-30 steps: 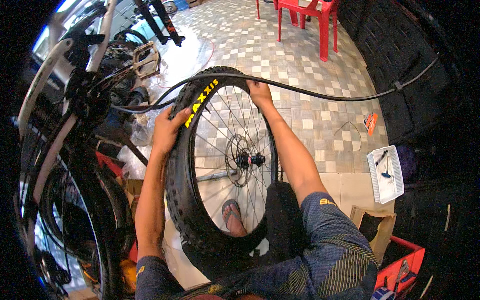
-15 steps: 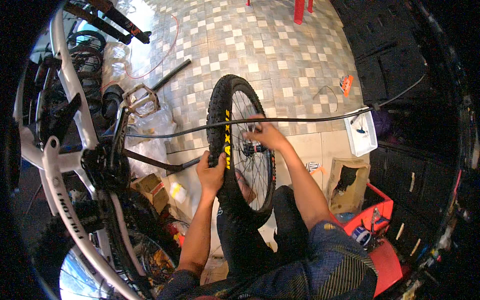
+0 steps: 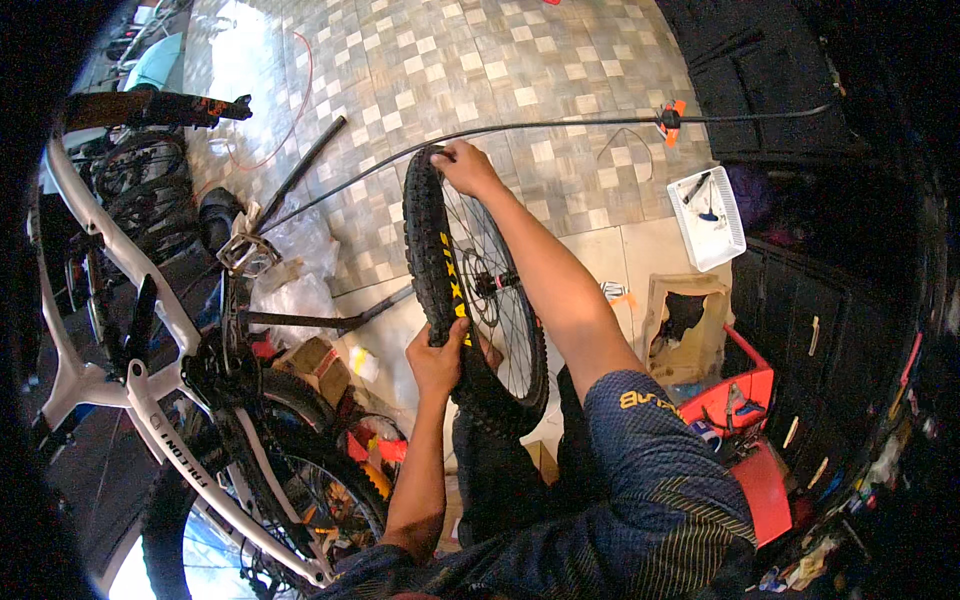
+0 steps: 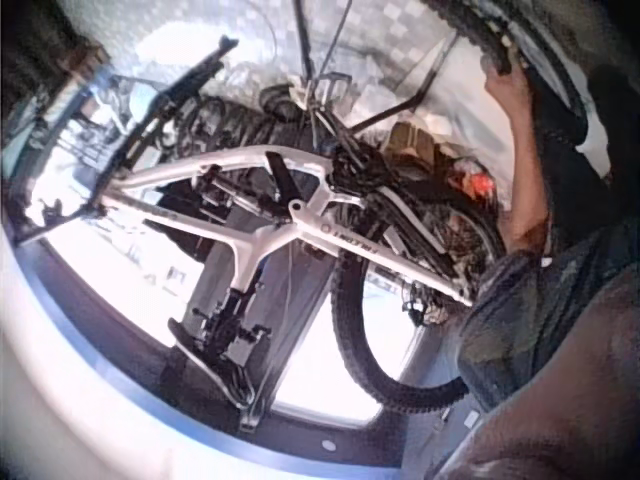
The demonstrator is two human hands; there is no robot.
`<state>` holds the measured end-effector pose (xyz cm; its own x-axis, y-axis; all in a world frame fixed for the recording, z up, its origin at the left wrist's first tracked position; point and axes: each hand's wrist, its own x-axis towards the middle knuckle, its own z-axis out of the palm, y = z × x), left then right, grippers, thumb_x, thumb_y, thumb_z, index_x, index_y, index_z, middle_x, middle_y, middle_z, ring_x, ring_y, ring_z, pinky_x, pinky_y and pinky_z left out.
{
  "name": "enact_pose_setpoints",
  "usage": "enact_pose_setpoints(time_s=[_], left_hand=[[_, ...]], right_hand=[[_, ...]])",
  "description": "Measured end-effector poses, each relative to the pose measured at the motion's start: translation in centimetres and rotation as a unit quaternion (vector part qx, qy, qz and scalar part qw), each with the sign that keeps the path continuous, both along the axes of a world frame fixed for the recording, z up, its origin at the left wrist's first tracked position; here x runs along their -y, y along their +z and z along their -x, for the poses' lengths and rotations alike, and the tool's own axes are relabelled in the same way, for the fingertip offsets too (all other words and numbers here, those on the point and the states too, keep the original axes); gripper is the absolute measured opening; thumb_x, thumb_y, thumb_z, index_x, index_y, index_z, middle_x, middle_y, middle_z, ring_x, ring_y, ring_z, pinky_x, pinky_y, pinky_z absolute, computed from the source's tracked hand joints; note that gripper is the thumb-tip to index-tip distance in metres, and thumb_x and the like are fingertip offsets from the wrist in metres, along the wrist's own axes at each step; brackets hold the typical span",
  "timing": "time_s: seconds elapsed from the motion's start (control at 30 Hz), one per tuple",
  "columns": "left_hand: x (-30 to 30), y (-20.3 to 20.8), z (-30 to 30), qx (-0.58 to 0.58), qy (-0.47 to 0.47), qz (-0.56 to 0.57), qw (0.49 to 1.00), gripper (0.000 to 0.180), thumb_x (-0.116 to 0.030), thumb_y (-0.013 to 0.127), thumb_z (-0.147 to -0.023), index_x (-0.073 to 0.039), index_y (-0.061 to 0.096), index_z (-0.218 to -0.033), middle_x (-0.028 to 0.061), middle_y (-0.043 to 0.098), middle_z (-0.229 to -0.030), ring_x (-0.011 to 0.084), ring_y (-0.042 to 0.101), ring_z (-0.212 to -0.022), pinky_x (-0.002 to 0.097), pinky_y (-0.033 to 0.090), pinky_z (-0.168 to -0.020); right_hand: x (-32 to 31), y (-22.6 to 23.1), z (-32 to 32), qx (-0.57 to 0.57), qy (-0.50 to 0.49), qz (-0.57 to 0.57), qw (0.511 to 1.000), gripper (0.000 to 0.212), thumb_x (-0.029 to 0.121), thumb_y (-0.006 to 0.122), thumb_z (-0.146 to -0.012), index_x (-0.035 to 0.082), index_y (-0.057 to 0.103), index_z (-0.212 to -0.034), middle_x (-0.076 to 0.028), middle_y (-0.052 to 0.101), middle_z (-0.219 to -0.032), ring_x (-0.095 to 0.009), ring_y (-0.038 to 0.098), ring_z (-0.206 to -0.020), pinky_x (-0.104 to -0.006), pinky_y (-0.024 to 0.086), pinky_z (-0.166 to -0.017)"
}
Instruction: The person installs a bicycle tire onto a wheel rim, seating the bead by hand and then inflating the inner tube using a floor pump. The person repeatedly checks the tire seating and inflates the tube in stages.
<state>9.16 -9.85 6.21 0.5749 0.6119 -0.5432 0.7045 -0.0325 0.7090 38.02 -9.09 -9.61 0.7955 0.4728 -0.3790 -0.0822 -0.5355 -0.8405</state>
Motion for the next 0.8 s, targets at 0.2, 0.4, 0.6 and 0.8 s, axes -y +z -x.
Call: enact_pose_setpoints(time_s=[0.2, 0.4, 0.6, 0.8], left_hand=[[1.7, 4.3, 3.5, -0.030, 0.025, 0.015, 0.999, 0.029, -0.025, 0.079, -0.090, 0.002, 0.074, -0.098, 0.0032, 0.073, -0.081, 0.0081, 0.062, -0.073, 0.0286, 0.051, -0.068], [2.6, 6.0, 7.8, -0.087, 0.016, -0.004, 0.996, 0.037, -0.031, 0.080, -0.088, 0.003, 0.072, -0.101, 0.0029, 0.072, -0.082, 0.0109, 0.061, -0.072, 0.0295, 0.050, -0.069], [1.1, 2.0, 11.8, -0.079, 0.050, 0.026, 0.995, 0.035, -0.031, 0.079, -0.090, 0.003, 0.071, -0.092, -0.0005, 0.066, -0.075, 0.0098, 0.057, -0.067, 0.0288, 0.047, -0.062], [-0.2, 0.4, 15.3, -0.074, 0.052, 0.007, 0.996, 0.034, -0.030, 0.079, -0.090, 0.003, 0.071, -0.090, -0.0008, 0.066, -0.075, 0.0085, 0.055, -0.067, 0.0282, 0.047, -0.062]], right_hand=[[5.5, -0.8, 2.7, -0.067, -0.005, -0.083, 0.994, 0.039, 0.041, 0.069, -0.095, 0.008, 0.066, -0.115, -0.009, 0.070, -0.087, -0.020, 0.064, -0.077, -0.0369, 0.050, -0.072], [5.6, -2.6, 9.8, -0.104, -0.010, -0.208, 0.973, 0.034, 0.034, 0.065, -0.099, 0.006, 0.062, -0.120, -0.011, 0.069, -0.104, -0.019, 0.065, -0.093, -0.0354, 0.052, -0.083], [5.0, -6.5, 15.4, -0.080, -0.086, -0.163, 0.980, 0.032, 0.027, 0.067, -0.098, 0.006, 0.056, -0.119, -0.013, 0.070, -0.105, -0.025, 0.068, -0.097, -0.0380, 0.053, -0.084], [1.6, -7.6, 17.2, -0.054, -0.056, -0.175, 0.982, 0.030, 0.025, 0.067, -0.099, 0.004, 0.057, -0.117, -0.009, 0.070, -0.099, -0.017, 0.067, -0.089, -0.0328, 0.053, -0.080]])
